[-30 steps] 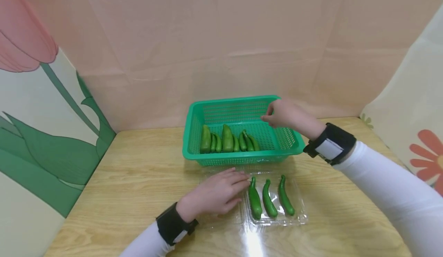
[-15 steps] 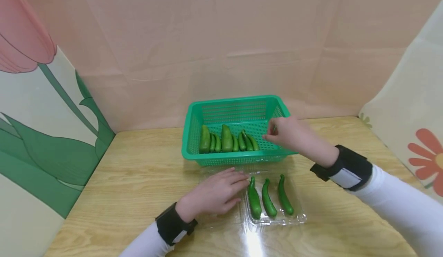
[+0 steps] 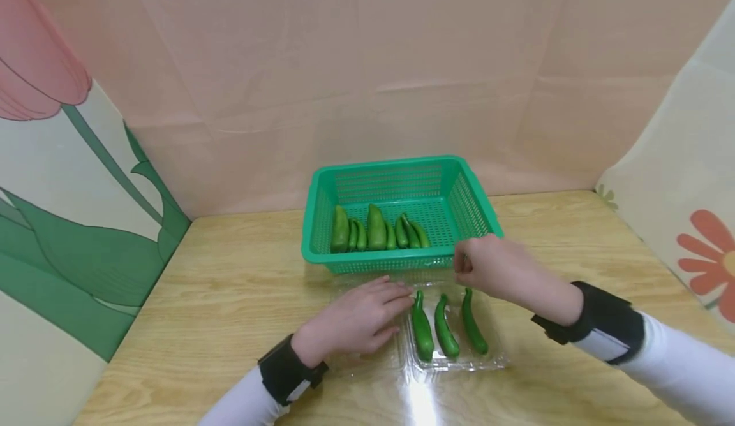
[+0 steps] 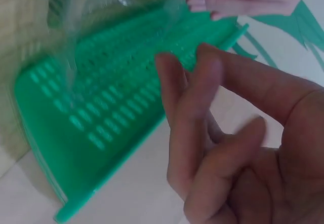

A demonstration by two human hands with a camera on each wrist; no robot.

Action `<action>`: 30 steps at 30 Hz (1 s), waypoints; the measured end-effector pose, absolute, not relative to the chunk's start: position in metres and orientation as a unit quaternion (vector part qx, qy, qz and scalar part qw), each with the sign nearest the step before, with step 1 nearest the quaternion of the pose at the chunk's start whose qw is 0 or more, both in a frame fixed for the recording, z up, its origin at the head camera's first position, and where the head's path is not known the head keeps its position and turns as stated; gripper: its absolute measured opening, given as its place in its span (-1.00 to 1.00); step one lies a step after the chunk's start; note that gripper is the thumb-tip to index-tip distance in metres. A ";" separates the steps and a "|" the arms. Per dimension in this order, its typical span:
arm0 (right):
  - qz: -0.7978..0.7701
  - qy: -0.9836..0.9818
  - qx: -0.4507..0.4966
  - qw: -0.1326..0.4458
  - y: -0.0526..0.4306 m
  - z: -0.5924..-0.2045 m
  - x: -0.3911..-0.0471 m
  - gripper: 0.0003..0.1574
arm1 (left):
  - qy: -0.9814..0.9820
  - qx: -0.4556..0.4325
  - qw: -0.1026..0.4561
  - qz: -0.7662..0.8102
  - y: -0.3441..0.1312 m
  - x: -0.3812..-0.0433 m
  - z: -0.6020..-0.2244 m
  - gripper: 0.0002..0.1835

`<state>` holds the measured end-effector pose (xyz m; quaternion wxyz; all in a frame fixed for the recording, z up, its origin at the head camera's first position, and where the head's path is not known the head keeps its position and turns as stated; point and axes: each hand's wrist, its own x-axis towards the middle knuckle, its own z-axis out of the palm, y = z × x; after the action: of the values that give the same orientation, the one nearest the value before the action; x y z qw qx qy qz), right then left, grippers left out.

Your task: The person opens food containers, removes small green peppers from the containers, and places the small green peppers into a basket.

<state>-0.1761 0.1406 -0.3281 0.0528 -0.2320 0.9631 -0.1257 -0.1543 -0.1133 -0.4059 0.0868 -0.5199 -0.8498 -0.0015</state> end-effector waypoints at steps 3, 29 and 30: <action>-0.104 0.965 -0.229 0.072 0.141 -0.335 -0.171 -0.92 | -0.850 -0.519 0.089 -0.001 -0.113 -0.154 -0.405 -0.42; -0.050 0.976 -0.191 0.087 0.137 -0.378 -0.148 -0.59 | -0.849 -0.520 0.088 -0.002 -0.112 -0.155 -0.405 -0.42; -0.047 0.976 -0.195 0.079 0.137 -0.379 -0.148 -0.58 | -0.849 -0.520 0.087 -0.002 -0.112 -0.154 -0.405 -0.42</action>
<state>-0.1479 0.1366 -0.3794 0.0793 -0.1954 0.9764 -0.0469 -0.1545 -0.1119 -0.4049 0.0871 -0.5204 -0.8495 -0.0019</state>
